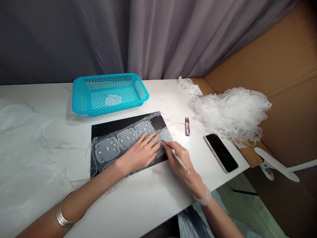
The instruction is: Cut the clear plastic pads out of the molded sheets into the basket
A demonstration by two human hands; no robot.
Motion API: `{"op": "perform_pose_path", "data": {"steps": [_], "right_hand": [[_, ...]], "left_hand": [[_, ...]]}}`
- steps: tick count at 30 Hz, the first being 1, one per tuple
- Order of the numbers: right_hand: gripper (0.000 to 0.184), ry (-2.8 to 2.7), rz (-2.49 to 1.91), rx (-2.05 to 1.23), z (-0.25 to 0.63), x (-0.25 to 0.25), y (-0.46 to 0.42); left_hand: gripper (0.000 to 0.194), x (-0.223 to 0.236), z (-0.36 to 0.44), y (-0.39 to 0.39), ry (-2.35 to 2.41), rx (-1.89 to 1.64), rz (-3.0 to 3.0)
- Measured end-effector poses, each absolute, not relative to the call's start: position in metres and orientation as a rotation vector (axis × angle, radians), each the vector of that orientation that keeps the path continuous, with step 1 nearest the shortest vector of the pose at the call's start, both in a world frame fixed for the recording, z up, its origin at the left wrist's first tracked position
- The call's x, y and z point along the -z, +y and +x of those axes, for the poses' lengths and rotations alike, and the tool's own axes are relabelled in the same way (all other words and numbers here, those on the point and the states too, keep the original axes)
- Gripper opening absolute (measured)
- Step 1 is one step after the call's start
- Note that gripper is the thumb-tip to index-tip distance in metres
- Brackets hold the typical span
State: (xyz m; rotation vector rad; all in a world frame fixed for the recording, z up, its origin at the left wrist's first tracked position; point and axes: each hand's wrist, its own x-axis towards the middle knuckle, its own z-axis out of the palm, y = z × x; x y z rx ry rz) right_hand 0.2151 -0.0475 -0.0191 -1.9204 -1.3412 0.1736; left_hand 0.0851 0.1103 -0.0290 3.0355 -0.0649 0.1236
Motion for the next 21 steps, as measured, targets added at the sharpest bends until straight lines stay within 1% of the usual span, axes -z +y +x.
{"op": "perform_pose_path", "data": {"steps": [6, 10, 13, 17, 21], "right_hand": [[0.016, -1.552, -1.919, -0.205, 0.211, 0.001, -0.059], [0.023, -1.699, -1.944, -0.065, 0.216, 0.015, -0.053], [0.026, -1.693, -1.976, 0.041, 0.221, 0.027, -0.043], [0.033, -1.691, -2.049, 0.046, 0.223, 0.032, -0.035], [0.038, -1.728, -2.03, -0.026, 0.218, 0.035, -0.03]], "left_hand": [[0.047, 0.029, 0.085, 0.111, -0.064, -0.112, 3.029], [0.047, 0.029, 0.085, 0.111, -0.091, -0.105, 3.06], [0.046, 0.03, 0.085, 0.111, -0.101, -0.135, 3.073], [0.046, 0.035, 0.084, 0.112, -0.102, -0.201, 3.057], [0.044, 0.04, 0.084, 0.113, -0.092, -0.241, 3.038]]}}
